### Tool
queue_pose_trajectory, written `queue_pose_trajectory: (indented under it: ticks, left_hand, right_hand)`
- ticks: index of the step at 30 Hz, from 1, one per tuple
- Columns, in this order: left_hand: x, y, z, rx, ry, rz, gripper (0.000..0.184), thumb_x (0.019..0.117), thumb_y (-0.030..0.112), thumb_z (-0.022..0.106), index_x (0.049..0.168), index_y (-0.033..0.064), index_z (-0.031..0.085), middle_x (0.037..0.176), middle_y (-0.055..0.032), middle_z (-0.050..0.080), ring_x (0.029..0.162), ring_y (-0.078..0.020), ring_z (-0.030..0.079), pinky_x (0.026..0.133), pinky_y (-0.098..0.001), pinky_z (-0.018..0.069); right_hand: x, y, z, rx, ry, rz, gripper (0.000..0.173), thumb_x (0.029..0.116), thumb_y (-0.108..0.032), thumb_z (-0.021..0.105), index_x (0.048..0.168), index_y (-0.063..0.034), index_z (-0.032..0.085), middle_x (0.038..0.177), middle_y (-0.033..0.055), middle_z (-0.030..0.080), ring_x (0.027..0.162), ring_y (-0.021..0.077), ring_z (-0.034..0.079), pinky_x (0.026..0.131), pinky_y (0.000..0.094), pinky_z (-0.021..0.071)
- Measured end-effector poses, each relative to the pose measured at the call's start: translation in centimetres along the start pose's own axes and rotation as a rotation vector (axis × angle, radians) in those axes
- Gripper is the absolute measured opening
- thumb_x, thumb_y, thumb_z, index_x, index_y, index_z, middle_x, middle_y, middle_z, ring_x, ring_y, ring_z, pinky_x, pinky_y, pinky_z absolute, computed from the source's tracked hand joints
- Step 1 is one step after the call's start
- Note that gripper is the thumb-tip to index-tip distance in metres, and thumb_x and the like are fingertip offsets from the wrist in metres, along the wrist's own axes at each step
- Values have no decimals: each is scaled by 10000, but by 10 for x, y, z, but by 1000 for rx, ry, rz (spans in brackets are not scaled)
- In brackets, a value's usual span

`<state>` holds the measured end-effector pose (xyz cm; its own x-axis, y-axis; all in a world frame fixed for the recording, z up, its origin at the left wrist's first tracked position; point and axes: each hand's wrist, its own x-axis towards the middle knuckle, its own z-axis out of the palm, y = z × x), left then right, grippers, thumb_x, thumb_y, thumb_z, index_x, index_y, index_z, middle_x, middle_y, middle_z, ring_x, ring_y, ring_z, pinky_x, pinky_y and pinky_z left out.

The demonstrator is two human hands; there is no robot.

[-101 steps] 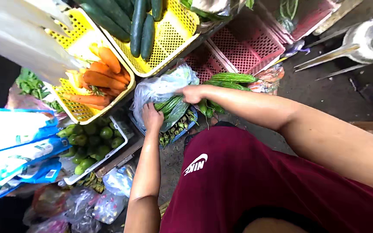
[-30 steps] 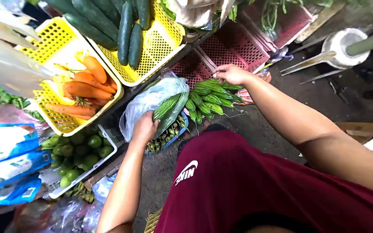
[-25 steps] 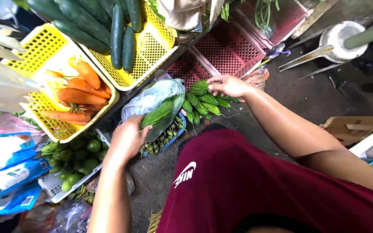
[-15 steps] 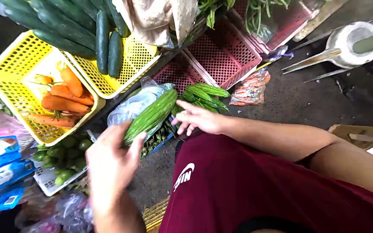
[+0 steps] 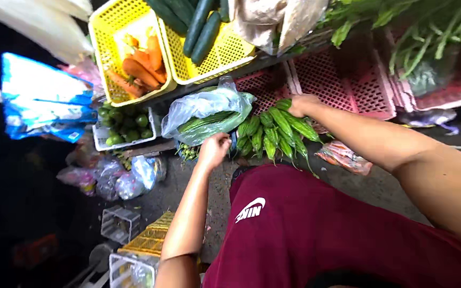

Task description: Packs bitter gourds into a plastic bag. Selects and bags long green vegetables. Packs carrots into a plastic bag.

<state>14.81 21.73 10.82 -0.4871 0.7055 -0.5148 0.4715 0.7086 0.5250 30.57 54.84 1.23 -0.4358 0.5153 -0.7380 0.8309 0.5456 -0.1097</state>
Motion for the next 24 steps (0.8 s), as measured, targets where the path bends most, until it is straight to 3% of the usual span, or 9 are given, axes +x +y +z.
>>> queue_pose_trajectory:
  ticks: [2, 7, 9, 11, 13, 16, 18, 20, 24]
  left_hand:
    - [7, -45, -11, -28, 147, -123, 312, 1048, 274, 567, 1277, 95, 682, 1130, -110, 739, 1012, -238, 728, 936, -514, 587]
    - [48, -115, -39, 61, 298, -270, 359, 1041, 253, 525, 1305, 59, 672, 1269, -168, 696, 1210, -324, 657, 1062, -579, 499]
    - [68, -130, -44, 160, 251, -300, 377, 1032, 257, 526, 1306, 38, 664, 1301, -209, 666, 1257, -368, 621, 1082, -596, 476]
    - [88, -142, -45, 255, 175, -359, 392, 1014, 281, 559, 1236, -23, 668, 1253, -274, 661, 1220, -437, 625, 1029, -644, 492]
    - [105, -156, -44, 300, 66, -394, 459, 985, 328, 601, 1234, -56, 643, 1248, -310, 648, 1197, -467, 630, 984, -676, 502]
    - [125, -182, -43, 321, -42, -376, 641, 945, 450, 644, 1371, -23, 573, 1346, -307, 600, 1259, -477, 589, 1007, -695, 476]
    - [127, -189, -47, 369, -94, -355, 686, 891, 509, 714, 1341, 1, 614, 1330, -304, 611, 1255, -488, 584, 1001, -713, 469]
    - [126, -187, -54, 461, -152, -321, 657, 824, 531, 776, 1247, 38, 676, 1254, -285, 655, 1196, -480, 621, 945, -712, 498]
    - [97, -172, -73, 498, -33, -143, 420, 824, 281, 790, 1164, 63, 677, 1110, -260, 689, 1052, -478, 667, 837, -706, 531]
  right_hand:
    - [3, -9, 9, -133, -15, 13, 441, 895, -384, 687, 1071, 19, 708, 1114, 295, 690, 1076, 490, 664, 838, 739, 502]
    - [7, -12, 18, -177, -30, 79, 433, 910, -399, 660, 970, 26, 722, 1108, 283, 698, 1079, 471, 669, 822, 727, 506]
    - [8, -12, 19, -161, -32, 113, 436, 895, -398, 671, 1049, 7, 724, 1145, 277, 694, 1109, 472, 659, 840, 730, 499]
    - [8, -13, 20, -128, -23, 149, 491, 886, -415, 677, 1171, -16, 702, 1191, 281, 682, 1143, 476, 646, 868, 738, 489]
    - [4, -16, 20, -103, -28, 195, 518, 902, -432, 665, 1196, -6, 690, 1217, 289, 671, 1171, 479, 634, 896, 744, 479]
    - [-14, -31, 11, -59, 8, 213, 549, 945, -474, 627, 1233, -11, 685, 1256, 298, 653, 1203, 500, 608, 910, 752, 464]
    - [-29, -44, 2, 7, 90, 142, 599, 972, -499, 593, 1398, -78, 610, 1370, 273, 599, 1265, 495, 570, 952, 747, 456]
    - [-47, -64, -8, 87, 170, 32, 582, 991, -509, 581, 1438, -137, 584, 1427, 211, 581, 1318, 440, 551, 1021, 712, 443]
    - [-88, -122, -13, 310, 229, -272, 419, 1014, -389, 628, 1359, -151, 644, 1220, 111, 714, 1135, 308, 682, 1011, 606, 517]
